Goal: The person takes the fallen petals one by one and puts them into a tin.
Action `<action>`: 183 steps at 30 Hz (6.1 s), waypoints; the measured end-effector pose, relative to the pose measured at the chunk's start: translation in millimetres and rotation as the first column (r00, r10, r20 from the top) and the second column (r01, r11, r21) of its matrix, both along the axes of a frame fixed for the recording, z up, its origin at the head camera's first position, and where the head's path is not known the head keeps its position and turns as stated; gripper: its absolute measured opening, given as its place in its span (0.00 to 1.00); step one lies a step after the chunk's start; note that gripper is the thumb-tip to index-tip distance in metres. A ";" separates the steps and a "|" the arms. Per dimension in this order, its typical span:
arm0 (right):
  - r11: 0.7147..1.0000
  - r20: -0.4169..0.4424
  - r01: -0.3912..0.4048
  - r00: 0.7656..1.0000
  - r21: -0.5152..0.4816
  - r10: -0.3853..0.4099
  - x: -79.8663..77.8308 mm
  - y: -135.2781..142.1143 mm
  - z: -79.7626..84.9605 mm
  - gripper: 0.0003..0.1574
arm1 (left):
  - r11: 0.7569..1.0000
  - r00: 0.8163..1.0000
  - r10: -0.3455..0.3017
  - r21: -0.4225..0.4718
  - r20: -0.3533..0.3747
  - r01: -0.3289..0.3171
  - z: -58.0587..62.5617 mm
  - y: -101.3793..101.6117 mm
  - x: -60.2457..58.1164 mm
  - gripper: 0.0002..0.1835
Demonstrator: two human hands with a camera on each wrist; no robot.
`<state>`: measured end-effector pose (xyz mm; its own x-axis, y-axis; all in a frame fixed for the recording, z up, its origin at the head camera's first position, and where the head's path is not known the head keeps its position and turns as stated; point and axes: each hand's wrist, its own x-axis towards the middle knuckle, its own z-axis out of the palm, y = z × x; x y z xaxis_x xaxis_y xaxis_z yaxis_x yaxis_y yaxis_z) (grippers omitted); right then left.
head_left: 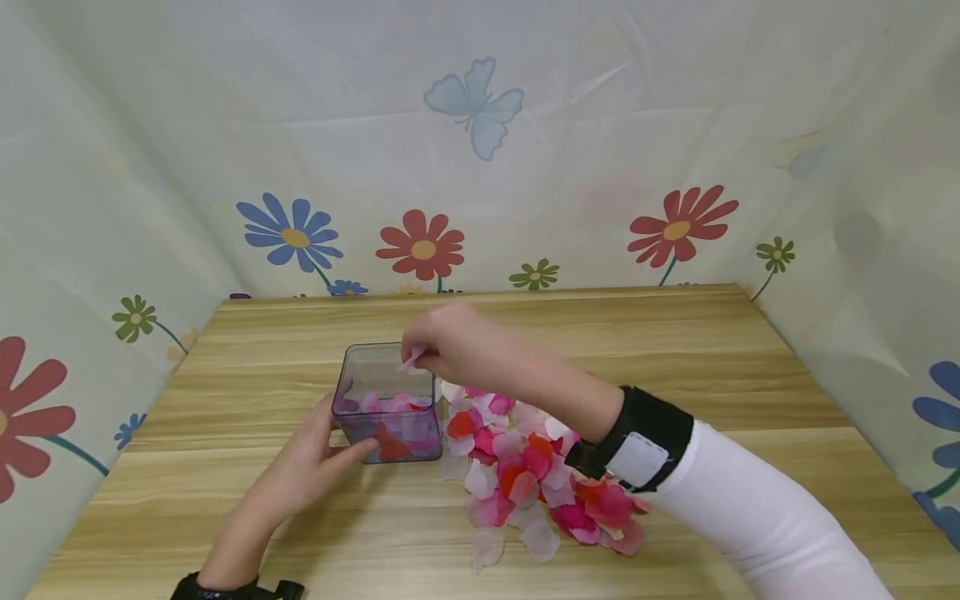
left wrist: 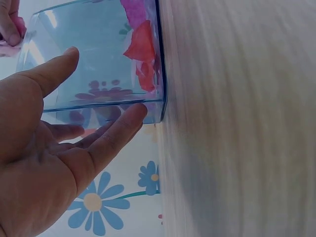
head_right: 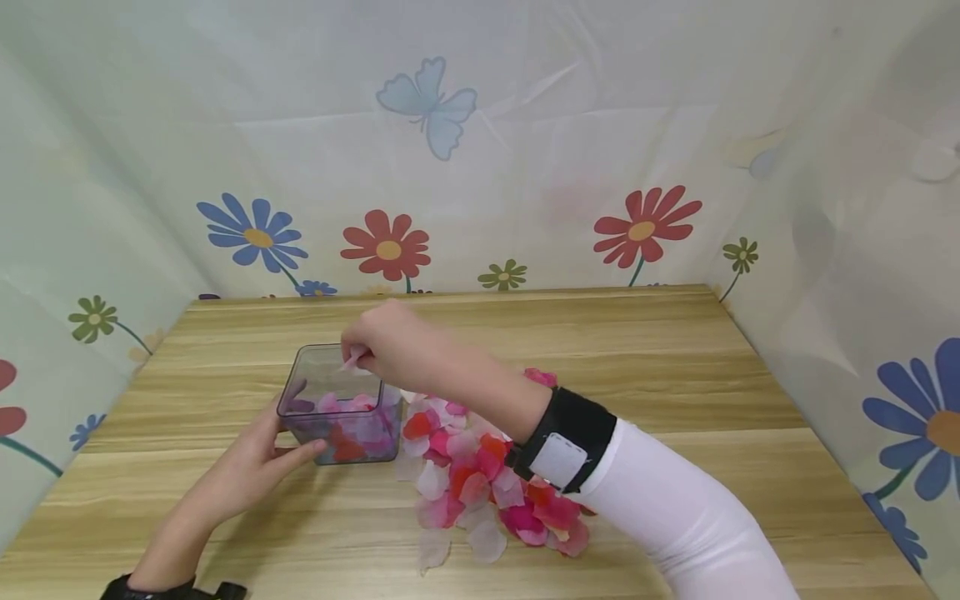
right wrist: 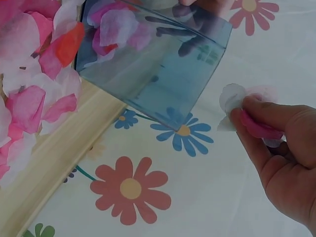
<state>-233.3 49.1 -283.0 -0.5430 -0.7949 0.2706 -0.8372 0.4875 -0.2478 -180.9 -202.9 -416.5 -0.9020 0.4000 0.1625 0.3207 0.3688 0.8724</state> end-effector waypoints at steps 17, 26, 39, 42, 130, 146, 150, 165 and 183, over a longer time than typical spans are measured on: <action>0.996 0.097 -0.063 0.994 0.064 0.057 -5.5 -20.2 -23.6 0.05 | 0.999 0.999 -0.035 0.034 0.000 0.035 -0.8 -0.4 -1.0 0.39; 0.995 0.108 -0.055 0.993 0.089 0.045 -6.6 -18.9 -26.9 0.09 | 0.999 0.999 -0.039 0.031 -0.011 0.039 -1.0 -0.1 -1.3 0.39; 0.993 0.127 -0.011 0.992 0.120 -0.004 -4.9 -18.8 -26.9 0.20 | 0.999 1.000 -0.027 0.023 -0.008 0.027 -1.5 -1.2 -0.9 0.39; 0.993 0.110 -0.002 0.994 0.117 -0.011 -5.1 -17.5 -26.2 0.22 | 1.000 1.000 -0.025 0.017 -0.004 0.025 -2.0 -2.1 -1.2 0.39; 0.880 0.213 0.327 0.885 0.345 -0.413 -13.1 36.0 -99.9 0.09 | 1.000 1.000 -0.009 -0.012 -0.013 0.009 -0.9 1.3 1.2 0.39; 0.914 0.141 0.314 0.924 0.256 -0.356 -13.7 40.7 -83.7 0.05 | 1.000 1.000 -0.003 -0.022 -0.021 0.002 0.3 1.7 1.9 0.38; 0.917 0.126 0.312 0.928 0.249 -0.350 -13.3 43.0 -78.2 0.04 | 1.000 1.000 -0.001 -0.027 -0.021 0.001 0.0 1.7 1.9 0.39; 0.942 0.140 0.316 0.934 0.111 -0.329 -11.3 51.4 -61.6 0.02 | 1.000 1.000 -0.007 -0.018 -0.016 0.007 -0.2 1.6 1.5 0.39; 0.963 0.114 0.254 0.963 -0.088 -0.244 -8.2 41.3 -27.4 0.03 | 1.000 1.000 -0.007 -0.027 -0.016 0.007 1.1 1.0 1.8 0.40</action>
<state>-241.6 90.4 -310.4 -0.7491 -0.6024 0.2757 -0.6604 0.6456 -0.3837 -179.1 -201.9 -415.4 -0.8965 0.4109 0.1657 0.3370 0.3897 0.8571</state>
